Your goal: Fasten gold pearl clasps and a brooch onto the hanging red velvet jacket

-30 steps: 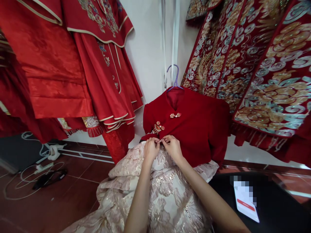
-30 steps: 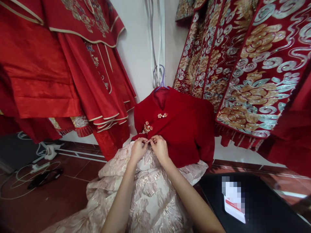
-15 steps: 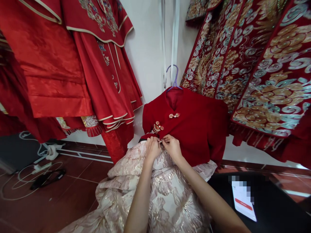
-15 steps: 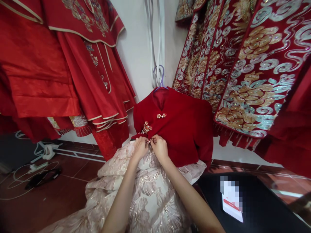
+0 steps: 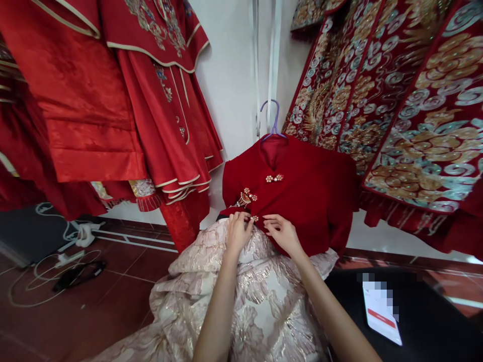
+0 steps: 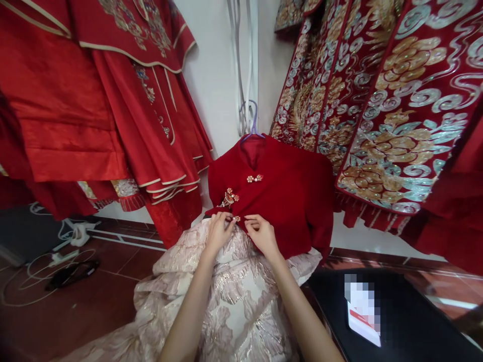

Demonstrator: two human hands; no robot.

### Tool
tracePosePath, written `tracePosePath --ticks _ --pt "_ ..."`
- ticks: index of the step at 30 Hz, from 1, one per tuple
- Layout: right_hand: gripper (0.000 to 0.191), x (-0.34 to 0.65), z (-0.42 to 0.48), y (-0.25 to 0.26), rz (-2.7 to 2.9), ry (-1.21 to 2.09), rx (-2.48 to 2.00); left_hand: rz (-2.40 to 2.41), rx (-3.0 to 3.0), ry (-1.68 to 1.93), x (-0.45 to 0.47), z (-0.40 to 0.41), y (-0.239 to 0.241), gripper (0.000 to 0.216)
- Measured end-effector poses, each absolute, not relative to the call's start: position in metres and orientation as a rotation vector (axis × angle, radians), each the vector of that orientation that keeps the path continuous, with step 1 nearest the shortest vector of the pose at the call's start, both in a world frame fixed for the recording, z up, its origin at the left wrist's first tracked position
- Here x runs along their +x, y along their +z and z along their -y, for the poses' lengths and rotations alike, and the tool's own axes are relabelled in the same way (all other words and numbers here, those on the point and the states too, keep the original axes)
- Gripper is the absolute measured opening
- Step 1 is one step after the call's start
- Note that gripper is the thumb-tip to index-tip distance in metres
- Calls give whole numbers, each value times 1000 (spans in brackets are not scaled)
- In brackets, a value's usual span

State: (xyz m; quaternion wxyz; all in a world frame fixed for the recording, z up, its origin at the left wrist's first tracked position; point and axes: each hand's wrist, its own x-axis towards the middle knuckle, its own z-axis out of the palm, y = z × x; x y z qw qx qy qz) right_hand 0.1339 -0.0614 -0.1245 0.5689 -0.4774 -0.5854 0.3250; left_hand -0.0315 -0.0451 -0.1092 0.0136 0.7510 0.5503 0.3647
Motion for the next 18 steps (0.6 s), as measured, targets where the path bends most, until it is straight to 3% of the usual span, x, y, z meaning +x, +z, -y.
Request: tracePosePath --ticks 4,18 --pt "34 121 61 -129 1471 617 -1050 -1630 2363 1208 -36 45 -110 12" --pt "35 114 64 -129 1422 809 -1003 -1477 2149 1401 -37 37 -118 4"
